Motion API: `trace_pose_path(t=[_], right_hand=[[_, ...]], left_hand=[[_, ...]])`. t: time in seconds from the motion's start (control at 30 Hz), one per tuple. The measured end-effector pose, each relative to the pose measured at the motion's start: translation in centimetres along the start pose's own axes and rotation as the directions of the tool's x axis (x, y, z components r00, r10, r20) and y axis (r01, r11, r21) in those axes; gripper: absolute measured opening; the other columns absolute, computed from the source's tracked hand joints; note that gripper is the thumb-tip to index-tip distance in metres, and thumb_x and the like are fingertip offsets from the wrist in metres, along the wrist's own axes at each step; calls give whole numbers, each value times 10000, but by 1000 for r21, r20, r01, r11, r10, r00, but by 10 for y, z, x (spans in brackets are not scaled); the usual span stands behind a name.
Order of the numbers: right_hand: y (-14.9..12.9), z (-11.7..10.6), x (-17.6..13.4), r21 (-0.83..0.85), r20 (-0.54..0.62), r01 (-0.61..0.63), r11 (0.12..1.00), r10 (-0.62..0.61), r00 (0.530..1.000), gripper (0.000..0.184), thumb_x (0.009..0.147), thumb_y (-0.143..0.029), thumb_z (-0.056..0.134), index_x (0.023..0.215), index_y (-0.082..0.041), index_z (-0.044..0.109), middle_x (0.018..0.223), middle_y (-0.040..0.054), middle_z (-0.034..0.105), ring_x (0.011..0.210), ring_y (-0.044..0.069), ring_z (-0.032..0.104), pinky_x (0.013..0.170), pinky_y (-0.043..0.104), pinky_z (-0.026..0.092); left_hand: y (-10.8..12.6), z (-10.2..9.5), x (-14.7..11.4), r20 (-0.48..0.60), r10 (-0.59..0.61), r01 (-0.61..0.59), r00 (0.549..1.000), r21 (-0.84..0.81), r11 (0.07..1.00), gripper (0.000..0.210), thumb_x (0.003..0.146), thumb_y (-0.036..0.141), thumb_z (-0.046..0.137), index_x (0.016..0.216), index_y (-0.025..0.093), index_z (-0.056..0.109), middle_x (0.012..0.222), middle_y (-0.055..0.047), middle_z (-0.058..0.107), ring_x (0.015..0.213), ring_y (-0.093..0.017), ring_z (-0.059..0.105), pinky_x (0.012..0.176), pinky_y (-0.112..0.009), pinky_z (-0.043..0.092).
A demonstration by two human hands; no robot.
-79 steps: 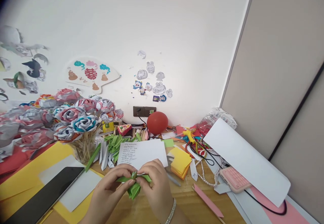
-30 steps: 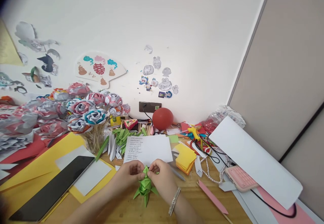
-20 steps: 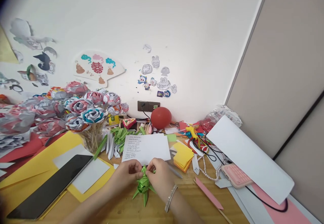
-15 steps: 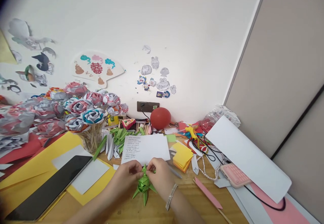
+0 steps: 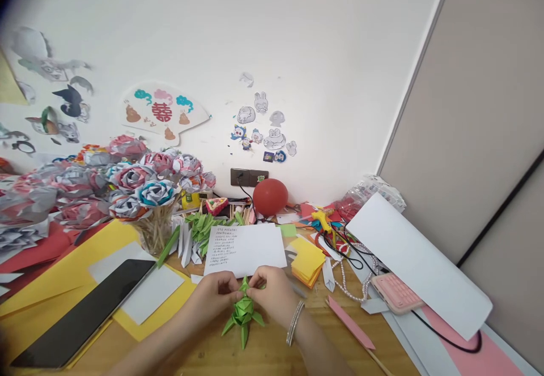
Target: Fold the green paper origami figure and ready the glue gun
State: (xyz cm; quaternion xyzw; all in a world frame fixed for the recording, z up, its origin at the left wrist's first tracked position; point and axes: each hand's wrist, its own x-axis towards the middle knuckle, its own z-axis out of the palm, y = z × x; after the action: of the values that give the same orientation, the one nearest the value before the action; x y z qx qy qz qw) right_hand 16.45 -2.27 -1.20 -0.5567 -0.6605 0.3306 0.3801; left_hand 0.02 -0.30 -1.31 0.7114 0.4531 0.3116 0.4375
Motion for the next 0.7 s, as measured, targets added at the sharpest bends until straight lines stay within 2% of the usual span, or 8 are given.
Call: trace_pose_path(t=[0.17,0.33,0.5,0.57,0.63,0.7], right_hand=[[-10,3,-3,-128,-55,42,991,-50,997,165,636,-6,585,585,-163,577,622,-5,613,636,157,561,598,246,398],[-12,3,-5,-190,-45,105,976,-115,992,161,658,-9,626,681,-169,631,739,16,637,759,184,580,689,270,405],[-11,3,-5,-237,-48,168,957,-185,982,189,679,13,623,648,-172,605,709,7,592,767,187,564,685,271,401],[-12,3,-5,-248,-60,192,950,-212,975,194,688,19,625,662,-172,602,718,8,587,780,187,560,698,274,405],[-14,3,-5,-253,-70,208,945,-232,970,197,691,26,631,682,-170,604,728,11,589,783,186,562,702,276,412],[-15,4,-6,-253,-73,223,941,-249,966,209,690,37,639,721,-169,617,750,15,600,792,183,566,711,277,421]], left_hand=[[8,1,-8,-95,39,-25,995,152,988,143,651,181,507,519,214,464,576,25,516,602,-174,474,562,-267,307],[12,2,-11,-98,98,-79,990,179,981,142,652,138,494,535,217,473,596,21,513,623,-180,466,586,-277,301],[9,-1,-4,-66,59,-58,996,29,998,115,673,184,547,564,204,514,603,21,524,635,-172,491,599,-277,360],[8,-6,0,-29,10,-12,1000,-83,996,71,702,265,566,694,194,565,642,20,545,646,-169,537,599,-272,409],[8,-12,4,24,-55,59,998,-192,980,257,741,382,541,910,191,572,716,8,570,664,-173,583,579,-276,450],[7,-15,5,99,-106,129,989,-268,955,389,729,473,555,985,180,567,741,-5,586,660,-176,603,553,-278,468]])
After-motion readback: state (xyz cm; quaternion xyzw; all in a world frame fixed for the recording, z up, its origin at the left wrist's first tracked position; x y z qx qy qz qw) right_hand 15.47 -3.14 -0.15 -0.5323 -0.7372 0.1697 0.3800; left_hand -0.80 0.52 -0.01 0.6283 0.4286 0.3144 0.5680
